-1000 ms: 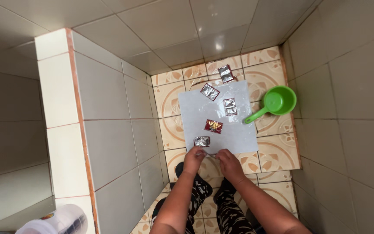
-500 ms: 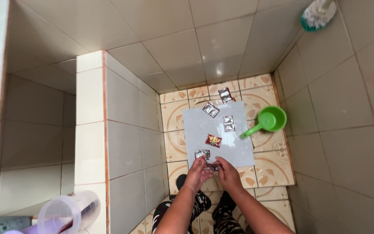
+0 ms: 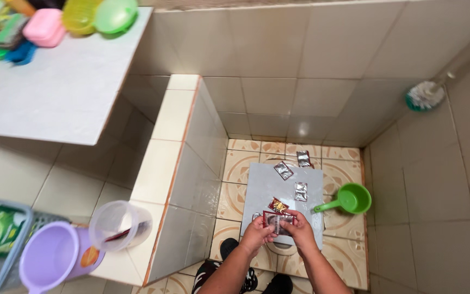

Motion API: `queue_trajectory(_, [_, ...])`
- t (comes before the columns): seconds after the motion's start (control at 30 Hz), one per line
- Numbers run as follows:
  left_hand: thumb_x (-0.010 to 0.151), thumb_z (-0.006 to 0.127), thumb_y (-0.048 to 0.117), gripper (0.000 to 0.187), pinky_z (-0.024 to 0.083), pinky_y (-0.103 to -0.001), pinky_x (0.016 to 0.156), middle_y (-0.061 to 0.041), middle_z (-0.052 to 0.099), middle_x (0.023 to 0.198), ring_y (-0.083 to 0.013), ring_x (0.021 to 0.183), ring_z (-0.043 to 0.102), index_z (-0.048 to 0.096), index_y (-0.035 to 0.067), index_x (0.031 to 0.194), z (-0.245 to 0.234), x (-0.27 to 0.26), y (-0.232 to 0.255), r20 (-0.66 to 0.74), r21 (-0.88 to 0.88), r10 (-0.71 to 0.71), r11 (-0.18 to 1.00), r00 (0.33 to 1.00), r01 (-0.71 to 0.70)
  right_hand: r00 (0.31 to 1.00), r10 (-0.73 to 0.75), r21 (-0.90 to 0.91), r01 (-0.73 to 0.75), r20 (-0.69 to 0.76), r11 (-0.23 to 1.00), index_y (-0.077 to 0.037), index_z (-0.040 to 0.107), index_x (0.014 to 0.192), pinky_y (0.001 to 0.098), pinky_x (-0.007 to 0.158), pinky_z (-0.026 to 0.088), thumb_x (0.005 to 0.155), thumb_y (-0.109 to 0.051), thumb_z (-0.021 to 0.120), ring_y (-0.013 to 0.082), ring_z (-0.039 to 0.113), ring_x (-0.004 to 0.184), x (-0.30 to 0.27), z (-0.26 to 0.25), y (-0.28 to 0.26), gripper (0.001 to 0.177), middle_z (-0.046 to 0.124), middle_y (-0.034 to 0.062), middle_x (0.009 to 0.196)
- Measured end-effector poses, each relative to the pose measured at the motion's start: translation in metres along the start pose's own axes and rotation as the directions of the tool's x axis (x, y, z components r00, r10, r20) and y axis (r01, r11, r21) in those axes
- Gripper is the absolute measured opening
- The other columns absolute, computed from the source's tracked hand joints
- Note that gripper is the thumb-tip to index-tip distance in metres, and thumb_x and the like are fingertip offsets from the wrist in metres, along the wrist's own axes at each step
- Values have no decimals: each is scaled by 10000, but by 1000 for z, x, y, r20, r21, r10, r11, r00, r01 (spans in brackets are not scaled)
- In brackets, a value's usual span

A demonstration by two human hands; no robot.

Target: The person repeatedly picks up small foil packets from a tiled floor, opens them, and places them into a clear plastic container. The person also handles a purple measuring cup and a green scoop during the process.

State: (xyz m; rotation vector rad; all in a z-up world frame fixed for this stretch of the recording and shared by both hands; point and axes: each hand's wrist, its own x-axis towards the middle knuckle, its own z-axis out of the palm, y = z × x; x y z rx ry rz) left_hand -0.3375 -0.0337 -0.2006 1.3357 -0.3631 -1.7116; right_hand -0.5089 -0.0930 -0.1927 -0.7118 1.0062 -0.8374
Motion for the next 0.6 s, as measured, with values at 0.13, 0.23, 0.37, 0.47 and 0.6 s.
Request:
queue_trajectory(0.13, [958, 721, 137, 166, 502, -239, 613, -27, 722, 886, -93, 726, 656, 663, 76, 1100, 0, -4, 6, 1, 119, 98, 988, 995, -98, 997, -76, -79, 75, -10, 994, 4, 674, 1167, 246, 624, 458, 878, 0, 744, 102, 599, 722, 8, 6, -10, 298, 698, 59, 880])
queue_trajectory(0.23, [984, 703, 196, 161, 517, -205, 632, -4, 727, 872, -74, 746, 664, 695, 65, 1075, -1, -10, 7, 23, 161, 136, 977, 990, -138, 981, -186, -184, 174, -50, 967, -17, 713, 1122, 230, 625, 449, 926, -67, 752, 81, 558, 718, 9, 13, -16, 206, 642, 25, 853])
queue_trajectory(0.37, [1002, 709, 233, 160, 514, -218, 601, -10, 689, 822, -79, 687, 640, 690, 77, 1034, 6, -15, 12, 70, 263, 122, 955, 990, -136, 962, -243, -392, 178, -122, 902, -57, 713, 1051, 275, 555, 462, 941, -174, 703, 101, 561, 648, -5, 18, -28, 160, 656, 25, 780])
queue_trajectory(0.47, [1012, 705, 240, 177, 513, -238, 583, -8, 675, 796, -84, 657, 639, 673, 66, 999, 22, -13, 19, 144, 331, 111, 931, 983, -154, 913, -363, -640, 169, -185, 750, -69, 718, 1047, 308, 584, 488, 961, -252, 679, 159, 593, 626, -18, 7, -40, 206, 682, 77, 720])
queue_trajectory(0.6, [996, 697, 230, 133, 514, -241, 590, 3, 658, 777, -75, 645, 619, 693, 99, 1018, 44, -14, 23, 194, 390, 82, 908, 978, -153, 849, -435, -738, 83, -300, 670, -69, 749, 1013, 324, 592, 489, 971, -326, 658, 180, 606, 584, -39, -2, -51, 277, 682, 109, 670])
